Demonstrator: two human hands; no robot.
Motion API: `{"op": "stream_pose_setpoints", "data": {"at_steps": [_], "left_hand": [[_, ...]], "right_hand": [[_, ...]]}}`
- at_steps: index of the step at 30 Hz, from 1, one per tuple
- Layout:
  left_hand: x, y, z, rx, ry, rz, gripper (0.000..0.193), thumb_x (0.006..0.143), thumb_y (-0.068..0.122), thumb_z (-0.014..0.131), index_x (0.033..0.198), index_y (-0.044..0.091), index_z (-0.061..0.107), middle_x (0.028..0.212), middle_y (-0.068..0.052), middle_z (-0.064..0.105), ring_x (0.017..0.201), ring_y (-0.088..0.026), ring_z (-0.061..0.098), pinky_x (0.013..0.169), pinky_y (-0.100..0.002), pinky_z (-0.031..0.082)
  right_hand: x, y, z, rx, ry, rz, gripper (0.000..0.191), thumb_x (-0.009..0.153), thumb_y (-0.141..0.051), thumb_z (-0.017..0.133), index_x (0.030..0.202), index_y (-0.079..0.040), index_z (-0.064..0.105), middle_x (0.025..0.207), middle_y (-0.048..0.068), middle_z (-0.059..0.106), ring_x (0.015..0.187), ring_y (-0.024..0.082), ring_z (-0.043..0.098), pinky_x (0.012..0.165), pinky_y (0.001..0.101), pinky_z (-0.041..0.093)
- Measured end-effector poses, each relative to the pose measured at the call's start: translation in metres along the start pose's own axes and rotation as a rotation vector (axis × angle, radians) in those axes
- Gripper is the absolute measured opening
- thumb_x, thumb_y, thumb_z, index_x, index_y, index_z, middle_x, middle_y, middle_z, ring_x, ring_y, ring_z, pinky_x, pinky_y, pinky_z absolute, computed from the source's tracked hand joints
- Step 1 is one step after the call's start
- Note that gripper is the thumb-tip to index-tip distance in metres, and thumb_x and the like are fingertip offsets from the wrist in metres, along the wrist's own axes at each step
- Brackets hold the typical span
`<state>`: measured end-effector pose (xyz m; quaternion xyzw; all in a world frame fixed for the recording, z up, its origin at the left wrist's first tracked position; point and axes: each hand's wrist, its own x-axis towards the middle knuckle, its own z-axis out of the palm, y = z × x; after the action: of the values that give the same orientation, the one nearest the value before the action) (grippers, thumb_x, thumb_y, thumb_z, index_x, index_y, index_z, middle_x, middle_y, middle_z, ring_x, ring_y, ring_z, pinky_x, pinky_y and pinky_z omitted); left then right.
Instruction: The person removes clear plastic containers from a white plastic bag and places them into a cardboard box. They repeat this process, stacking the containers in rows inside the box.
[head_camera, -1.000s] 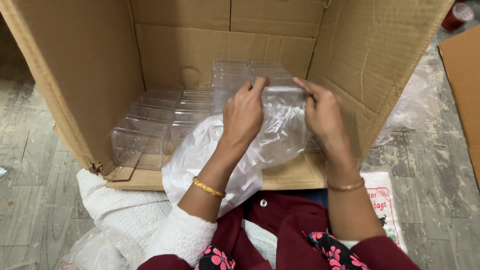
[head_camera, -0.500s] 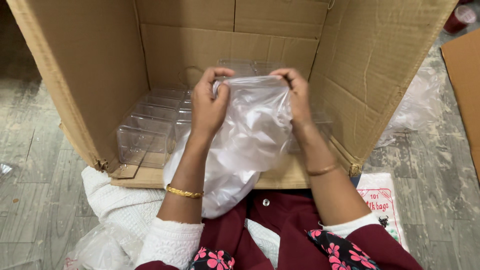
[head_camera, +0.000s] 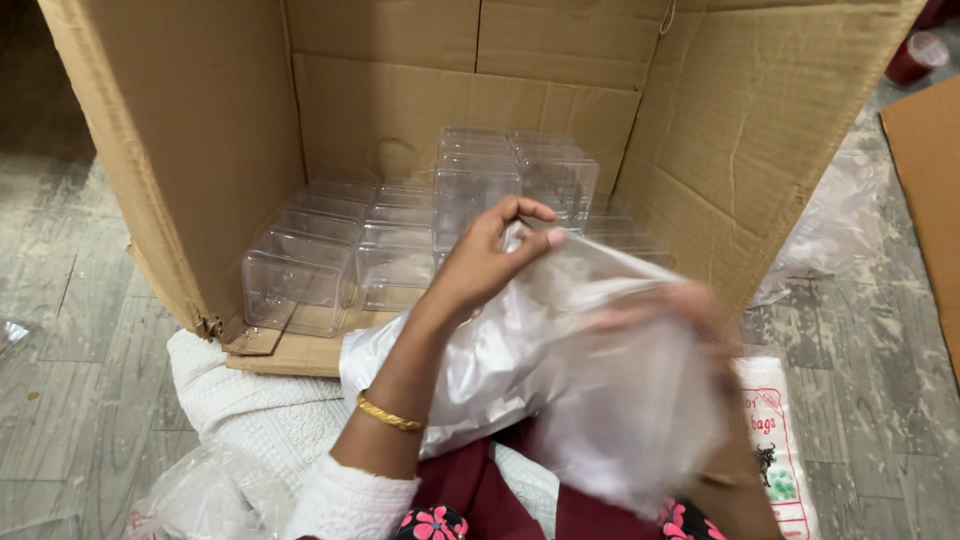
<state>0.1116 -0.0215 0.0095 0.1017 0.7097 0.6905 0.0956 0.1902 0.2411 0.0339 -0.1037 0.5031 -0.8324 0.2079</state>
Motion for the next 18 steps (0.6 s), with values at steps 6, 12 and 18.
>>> {"op": "stream_pose_setpoints", "data": {"at_steps": [6, 12, 18], "left_hand": [[-0.009, -0.016, -0.021, -0.080, -0.096, -0.023, 0.050, 0.090, 0.034, 0.074, 0.133, 0.010, 0.064, 0.106, -0.002, 0.067, 0.103, -0.012, 0.063, 0.093, -0.028, 0.049], [-0.005, -0.027, -0.010, -0.157, -0.004, -0.030, 0.031, 0.098, 0.031, 0.065, 0.113, 0.007, 0.078, 0.090, 0.001, 0.076, 0.087, -0.007, 0.065, 0.082, -0.025, 0.051], [-0.003, -0.022, -0.008, -0.204, 0.025, -0.051, 0.042, 0.102, 0.042, 0.059, 0.110, 0.006, 0.080, 0.081, 0.001, 0.074, 0.074, -0.005, 0.063, 0.070, -0.023, 0.053]], "right_hand": [[-0.066, -0.079, -0.174, -0.449, 1.080, -0.512, 0.045, 0.107, -0.042, 0.057, 0.130, -0.004, 0.061, 0.118, 0.010, 0.061, 0.108, 0.020, 0.059, 0.099, 0.0385, 0.054], [-0.002, -0.052, -0.265, -0.431, 1.419, -0.227, 0.034, 0.109, -0.037, 0.058, 0.134, -0.013, 0.058, 0.116, 0.002, 0.056, 0.105, 0.014, 0.056, 0.095, 0.0365, 0.056], [0.036, -0.079, -0.151, -0.674, 0.915, -0.871, 0.031, 0.116, -0.021, 0.060, 0.143, -0.009, 0.052, 0.139, 0.000, 0.058, 0.107, 0.013, 0.053, 0.102, 0.0326, 0.052]]}}
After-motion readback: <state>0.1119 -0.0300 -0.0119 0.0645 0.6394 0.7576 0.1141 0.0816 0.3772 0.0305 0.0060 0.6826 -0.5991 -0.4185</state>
